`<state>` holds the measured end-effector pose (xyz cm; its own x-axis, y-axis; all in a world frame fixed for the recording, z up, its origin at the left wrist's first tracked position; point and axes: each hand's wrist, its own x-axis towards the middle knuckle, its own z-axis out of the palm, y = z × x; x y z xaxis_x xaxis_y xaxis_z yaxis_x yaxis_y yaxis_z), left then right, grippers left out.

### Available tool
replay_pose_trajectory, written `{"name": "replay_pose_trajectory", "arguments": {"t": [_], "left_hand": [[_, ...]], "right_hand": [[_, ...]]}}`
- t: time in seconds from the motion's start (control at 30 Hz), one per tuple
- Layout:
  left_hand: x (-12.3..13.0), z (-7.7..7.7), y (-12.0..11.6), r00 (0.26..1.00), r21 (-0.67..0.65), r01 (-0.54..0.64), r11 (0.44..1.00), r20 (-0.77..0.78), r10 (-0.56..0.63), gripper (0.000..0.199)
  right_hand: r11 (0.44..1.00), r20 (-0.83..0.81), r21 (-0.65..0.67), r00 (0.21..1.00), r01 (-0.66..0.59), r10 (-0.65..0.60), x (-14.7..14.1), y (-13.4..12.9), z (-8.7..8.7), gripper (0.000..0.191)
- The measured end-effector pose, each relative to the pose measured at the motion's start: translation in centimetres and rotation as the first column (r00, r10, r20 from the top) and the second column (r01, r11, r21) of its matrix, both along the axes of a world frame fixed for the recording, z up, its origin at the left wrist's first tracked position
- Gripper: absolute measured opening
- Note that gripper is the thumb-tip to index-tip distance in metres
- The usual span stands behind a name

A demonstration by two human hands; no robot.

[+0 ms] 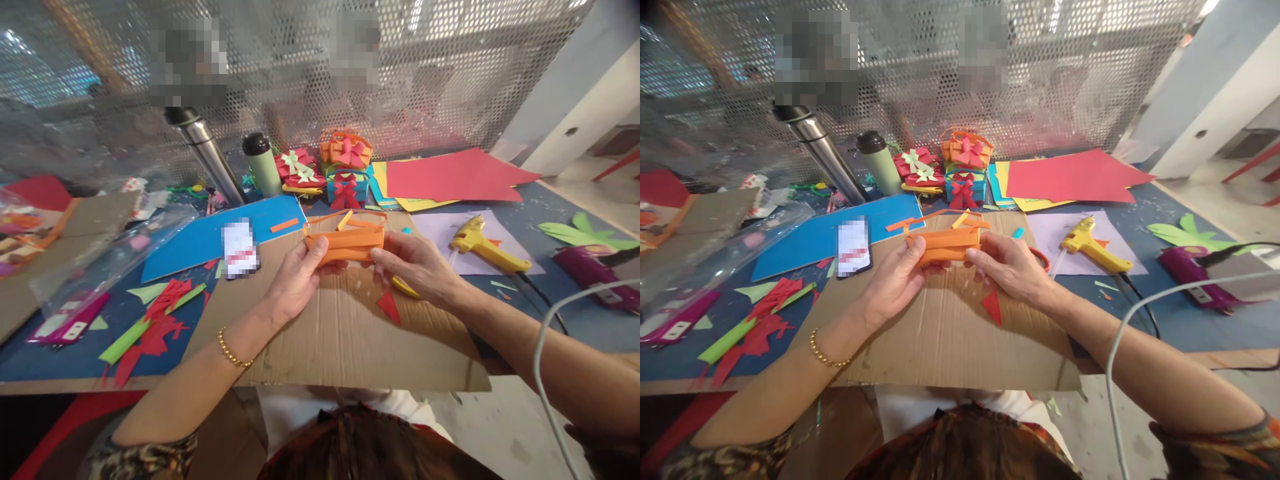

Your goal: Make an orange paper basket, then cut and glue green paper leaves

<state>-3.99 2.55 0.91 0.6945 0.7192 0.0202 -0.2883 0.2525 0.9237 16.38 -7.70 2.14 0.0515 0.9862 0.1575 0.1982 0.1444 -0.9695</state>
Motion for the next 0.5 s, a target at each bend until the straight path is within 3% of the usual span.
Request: {"name": "replay_pose_trajectory", "arguments": {"t": [0.23, 0.5], "left_hand": [[-0.53, 0.46, 0.44, 0.995, -0.080, 0.048, 0.996, -0.080, -0.055, 0.057], [-0.41, 0.57, 0.53, 0.997, 0.021, -0.022, 1.000, -0.077, 0.024, 0.055]], "right_hand": [[0.991, -0.115, -0.073, 0.987, 0.108, -0.116, 0.56, -0.29, 0.71, 0.057], [0.991, -0.135, -0.091, 0.985, 0.097, -0.108, 0.31, -0.02, 0.72, 0.059]]}}
